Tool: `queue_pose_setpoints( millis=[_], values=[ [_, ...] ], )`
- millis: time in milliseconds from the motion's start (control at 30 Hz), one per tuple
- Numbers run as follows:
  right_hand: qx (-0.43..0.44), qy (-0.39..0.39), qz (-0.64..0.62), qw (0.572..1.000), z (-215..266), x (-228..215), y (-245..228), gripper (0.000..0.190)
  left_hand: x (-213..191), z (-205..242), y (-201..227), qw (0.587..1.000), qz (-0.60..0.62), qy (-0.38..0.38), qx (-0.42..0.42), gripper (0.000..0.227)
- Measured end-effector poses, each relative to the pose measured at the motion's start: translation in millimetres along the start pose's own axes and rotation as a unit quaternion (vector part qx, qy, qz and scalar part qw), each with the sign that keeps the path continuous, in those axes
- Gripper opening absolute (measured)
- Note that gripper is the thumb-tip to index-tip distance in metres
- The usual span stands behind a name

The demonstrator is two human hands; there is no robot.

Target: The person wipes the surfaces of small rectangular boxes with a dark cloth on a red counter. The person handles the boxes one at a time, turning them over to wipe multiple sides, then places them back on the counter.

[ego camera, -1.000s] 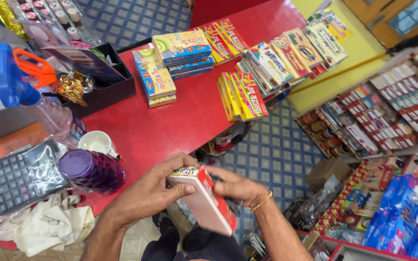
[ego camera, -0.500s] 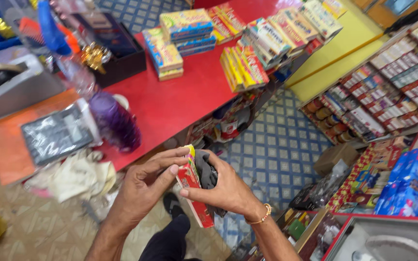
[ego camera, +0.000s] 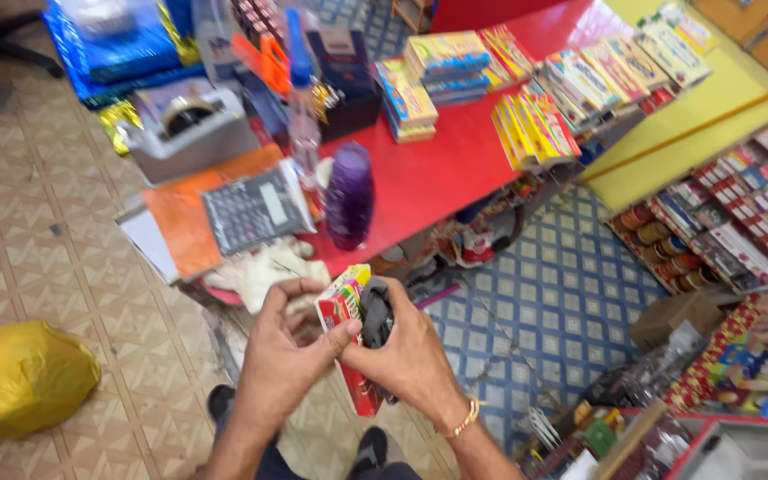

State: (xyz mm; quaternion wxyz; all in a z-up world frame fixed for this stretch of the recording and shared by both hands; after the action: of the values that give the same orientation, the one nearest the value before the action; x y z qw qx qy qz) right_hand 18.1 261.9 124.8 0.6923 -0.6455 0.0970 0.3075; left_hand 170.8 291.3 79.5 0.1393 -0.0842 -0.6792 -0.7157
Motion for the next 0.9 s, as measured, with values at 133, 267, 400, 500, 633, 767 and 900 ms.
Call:
queue_pose_setpoints(
  millis=[133,267,400,500,633,767,900],
  values=[
    [-0.023,-0.001,-0.011,1.000,-25,41,-17,0.078,-51,-14,12,0.998,-0.028,0.055,-0.018,0.045],
    [-0.189,0.050,-0.066,0.979,-51,87,-43,0.072,-121,-48,42,0.996,-0.088,-0.006,0.004,0.040],
    [-0.078,0.090,-0.188,0.975,-78,147,-74,0.052,-178,-79,61,0.995,-0.090,-0.036,0.034,0.034],
    [-0.008,0.169,-0.167,0.971,-92,181,-102,0.041,-200,-87,71,0.976,-0.207,0.000,0.061,0.028],
    [0.205,0.190,-0.102,0.955,-92,217,-119,0.041,-229,-97,78,0.918,-0.351,-0.024,0.186,0.030],
    [0.035,0.235,-0.188,0.953,-96,223,-111,0.035,-247,-108,78,0.958,-0.210,-0.128,0.145,0.029],
    [-0.001,0.176,-0.297,0.939,-108,224,-105,0.038,-254,-121,94,0.971,-0.117,-0.207,-0.033,0.049]
  ],
)
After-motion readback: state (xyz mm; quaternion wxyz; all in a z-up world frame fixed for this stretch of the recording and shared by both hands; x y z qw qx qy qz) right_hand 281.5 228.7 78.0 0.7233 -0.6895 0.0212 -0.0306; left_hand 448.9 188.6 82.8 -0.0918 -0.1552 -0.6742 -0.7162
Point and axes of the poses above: each hand's wrist, its own z-axis away from the middle knuckle, its own x-axis out of the palm, y = z × x, the point moved 1 cm from there along -z, towards the middle knuckle, and after that the axes turned 4 degrees about -y, right-handed, at the moved point
